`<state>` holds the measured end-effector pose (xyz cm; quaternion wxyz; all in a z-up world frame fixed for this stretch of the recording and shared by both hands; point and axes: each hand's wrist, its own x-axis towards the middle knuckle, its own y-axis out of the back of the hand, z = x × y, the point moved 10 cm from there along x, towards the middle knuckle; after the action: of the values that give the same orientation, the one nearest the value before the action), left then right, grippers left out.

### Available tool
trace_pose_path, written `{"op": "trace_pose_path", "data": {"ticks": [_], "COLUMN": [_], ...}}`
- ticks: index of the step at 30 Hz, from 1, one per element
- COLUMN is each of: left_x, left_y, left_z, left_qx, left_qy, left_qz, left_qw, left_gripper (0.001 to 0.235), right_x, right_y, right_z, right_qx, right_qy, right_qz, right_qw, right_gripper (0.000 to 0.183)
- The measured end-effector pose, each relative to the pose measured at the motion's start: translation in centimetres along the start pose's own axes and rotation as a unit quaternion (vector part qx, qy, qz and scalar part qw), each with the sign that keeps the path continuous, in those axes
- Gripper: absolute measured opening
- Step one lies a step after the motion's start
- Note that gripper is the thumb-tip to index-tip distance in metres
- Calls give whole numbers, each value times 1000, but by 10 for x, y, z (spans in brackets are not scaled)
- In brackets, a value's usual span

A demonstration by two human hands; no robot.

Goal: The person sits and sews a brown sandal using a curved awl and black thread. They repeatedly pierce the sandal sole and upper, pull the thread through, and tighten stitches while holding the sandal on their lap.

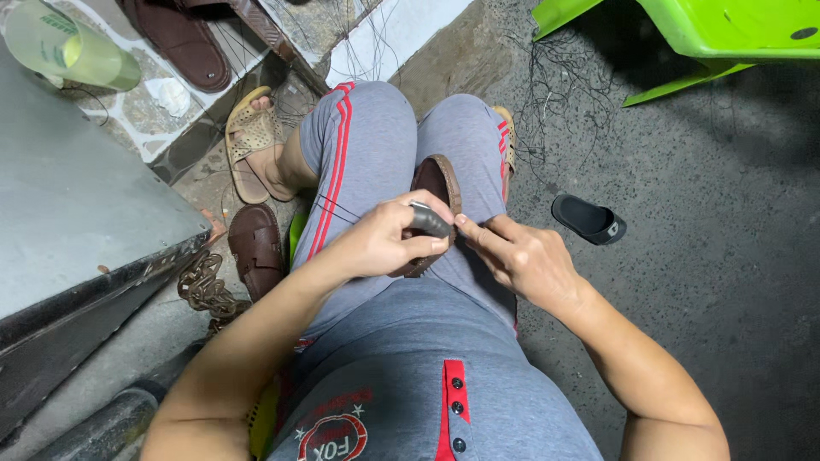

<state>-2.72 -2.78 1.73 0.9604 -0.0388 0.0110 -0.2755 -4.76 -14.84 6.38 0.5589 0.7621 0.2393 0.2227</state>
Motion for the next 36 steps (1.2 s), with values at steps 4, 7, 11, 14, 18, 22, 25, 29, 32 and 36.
{"op": "trace_pose_path", "data": {"ticks": [4, 7, 11, 14, 18, 22, 25, 29, 32, 36], "left_x": [-6, -6, -6, -2, 5, 9, 11, 17, 13, -8], "left_y": [-11, 6, 16, 5, -2, 5, 11, 6, 9, 10], "left_z": [-20, -14, 9, 2, 7, 6, 25, 14, -8, 64], "left_qx": [-171, -68, 317, 405, 395, 313, 207, 222, 267, 454], "left_qy": [40, 38, -27, -42, -46, 4, 60, 91, 57, -112], "left_qz": [16, 100, 147, 138, 121, 81, 93, 92, 118, 215], "left_qw": [984, 992, 937, 903, 910, 946, 972, 966, 955, 857], "left_gripper": [11, 11, 22, 23, 20, 9, 6, 8, 16, 14], "right_x": [0, -1, -1, -4, -12, -10, 2, 0, -36, -24], "right_y": [1, 2, 3, 0, -8, 0, 13, 11, 6, 18], "right_z": [-1, -3, -9, -11, -5, -5, -3, 14, 49, 23], "right_qx": [1, -14, -57, -69, -68, -61, -22, 94, 72, 170], "right_qy": [6, 20, 46, 55, 45, 23, -21, -145, -175, -160], "right_qz": [1, 18, 39, 63, 78, 48, -53, -309, -403, -337], "right_qw": [1000, 1000, 997, 994, 994, 997, 998, 935, 895, 912], "right_gripper": [27, 30, 30, 29, 30, 33, 40, 47, 53, 43]}}
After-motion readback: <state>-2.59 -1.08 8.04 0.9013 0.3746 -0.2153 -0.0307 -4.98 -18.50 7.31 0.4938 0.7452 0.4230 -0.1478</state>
